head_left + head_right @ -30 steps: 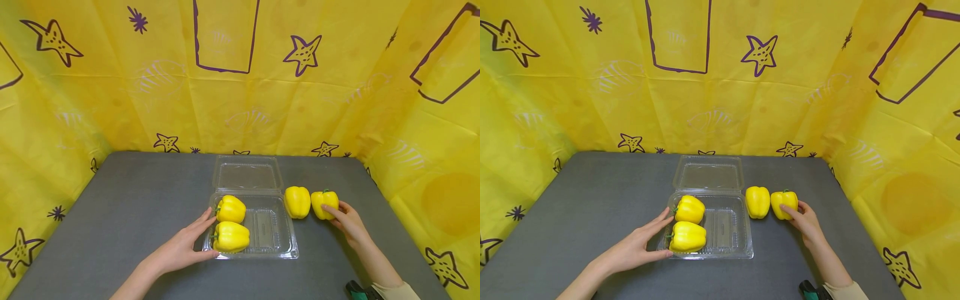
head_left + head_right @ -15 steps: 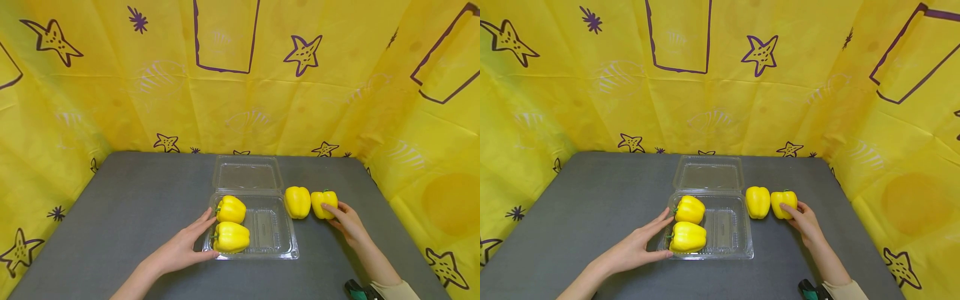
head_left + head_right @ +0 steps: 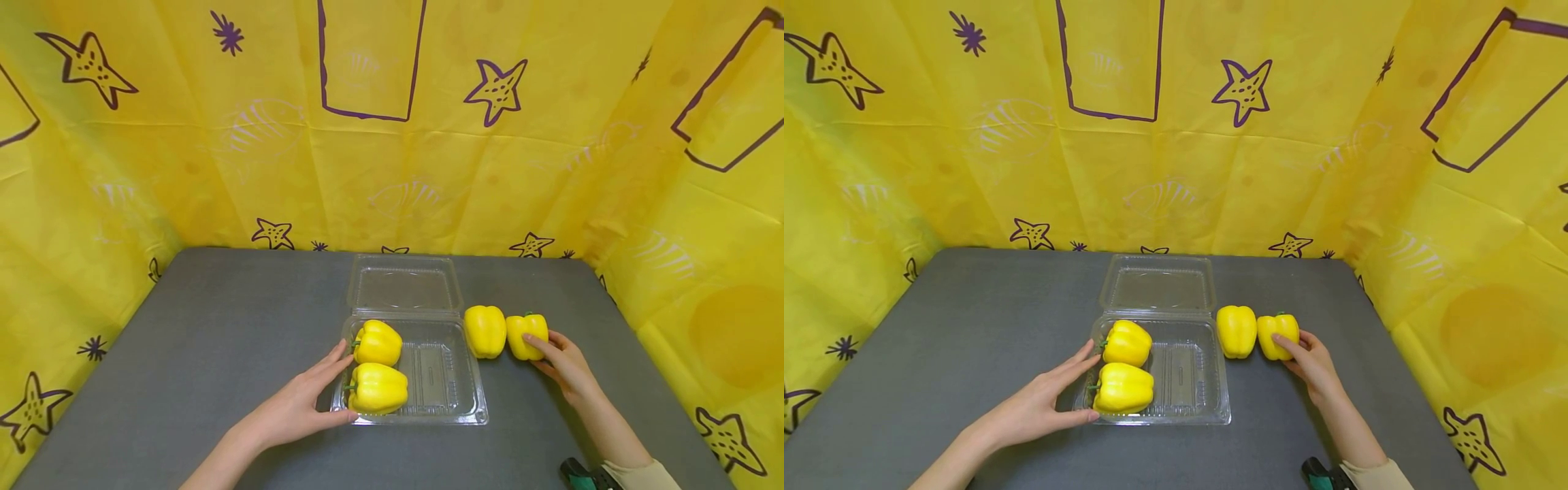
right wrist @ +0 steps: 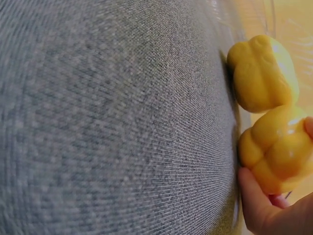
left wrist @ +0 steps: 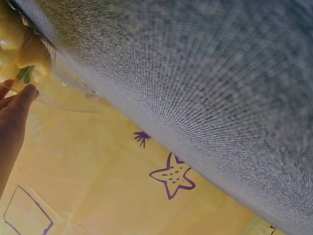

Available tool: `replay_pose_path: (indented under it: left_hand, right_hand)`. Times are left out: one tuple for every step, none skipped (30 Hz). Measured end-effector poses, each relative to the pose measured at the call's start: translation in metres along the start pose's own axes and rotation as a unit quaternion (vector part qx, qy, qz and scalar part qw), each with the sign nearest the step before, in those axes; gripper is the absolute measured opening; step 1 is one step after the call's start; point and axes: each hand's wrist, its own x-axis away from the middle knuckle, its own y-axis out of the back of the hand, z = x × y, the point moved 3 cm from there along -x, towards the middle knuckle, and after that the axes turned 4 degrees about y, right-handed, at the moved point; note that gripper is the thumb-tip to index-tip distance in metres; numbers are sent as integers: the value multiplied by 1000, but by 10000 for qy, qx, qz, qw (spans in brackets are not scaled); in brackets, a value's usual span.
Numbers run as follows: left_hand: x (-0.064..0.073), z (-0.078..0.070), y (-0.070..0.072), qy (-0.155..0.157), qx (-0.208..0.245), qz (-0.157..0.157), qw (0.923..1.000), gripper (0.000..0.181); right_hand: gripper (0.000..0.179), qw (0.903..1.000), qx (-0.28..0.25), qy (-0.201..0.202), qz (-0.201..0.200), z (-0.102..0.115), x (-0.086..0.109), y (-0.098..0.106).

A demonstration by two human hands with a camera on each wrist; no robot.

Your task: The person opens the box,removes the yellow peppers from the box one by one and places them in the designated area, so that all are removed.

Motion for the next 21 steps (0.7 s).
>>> replay_pose_path:
  left_hand:
    - [0,0,0,-7,5,-2,10000,94]
    - [0,0,0,-13,4,-7,10000,94]
    - [0,0,0,-14,5,-6,10000,94]
    - [0,0,0,-19,7,-6,10000,94]
    - [0,0,0,-24,9,-8,10000,94]
    - [0,0,0,-28,6,-7,10000,94]
    - [0,0,0,-32,3,-8,10000,93]
    - [0,0,0,-32,-1,-11,10000,93]
    - [0,0,0,-31,-1,-11,10000,93]
    - [0,0,0,-33,-1,-15,10000,93]
    - [0,0,0,-30,0,-14,10000,93]
    - [0,0,0,-28,-3,-15,10000,94]
    - [0,0,0,-27,1,-16,10000,94]
    - [0,0,0,-27,7,-14,10000,94]
    - [0,0,0,-28,13,-12,10000,94]
    - [0,0,0,-27,14,-10,10000,94]
    - [0,0,0,-26,16,-5,10000,94]
    - [0,0,0,-25,18,-4,10000,94]
    - [0,0,0,-21,22,3,10000,94]
    - [0,0,0,-19,16,4,10000,94]
    - [0,0,0,-16,7,3,10000,94]
  right_hand:
    - [79,10000,46,-9,-6,0,0,0]
    - [79,9999,101,-22,-19,0,0,0]
    - [80,9998,172,-27,-24,0,0,0]
    - [80,9997,222,-34,-40,0,0,0]
    - [80,9996,275,-37,-50,0,-1,0]
    - [79,9995,308,-32,-66,-1,-1,0]
    - [79,9994,337,-31,-79,-1,-1,1]
    - [78,9994,341,-30,-90,-1,-1,1]
    - [78,9994,347,-19,-84,-1,-1,1]
    - [77,9994,330,-20,-88,-1,-2,1]
    - [76,9994,333,-22,-78,-1,-2,1]
    - [75,9994,326,-25,-64,-2,-2,1]
    - [75,9994,336,-34,-40,-2,-3,0]
    - [74,9994,348,-36,-21,-2,-3,0]
    - [73,9993,372,-23,14,-2,-3,0]
    - [72,9992,389,-25,32,-2,-3,0]
    - [72,9991,418,-20,59,-2,-3,-1]
    - [72,9990,446,-9,81,-2,-3,-1]
    - [73,9987,494,1,103,-2,-3,-1]
    - [73,9985,532,8,122,-2,-2,-2]
    - [74,9983,571,13,143,-2,-2,-2]
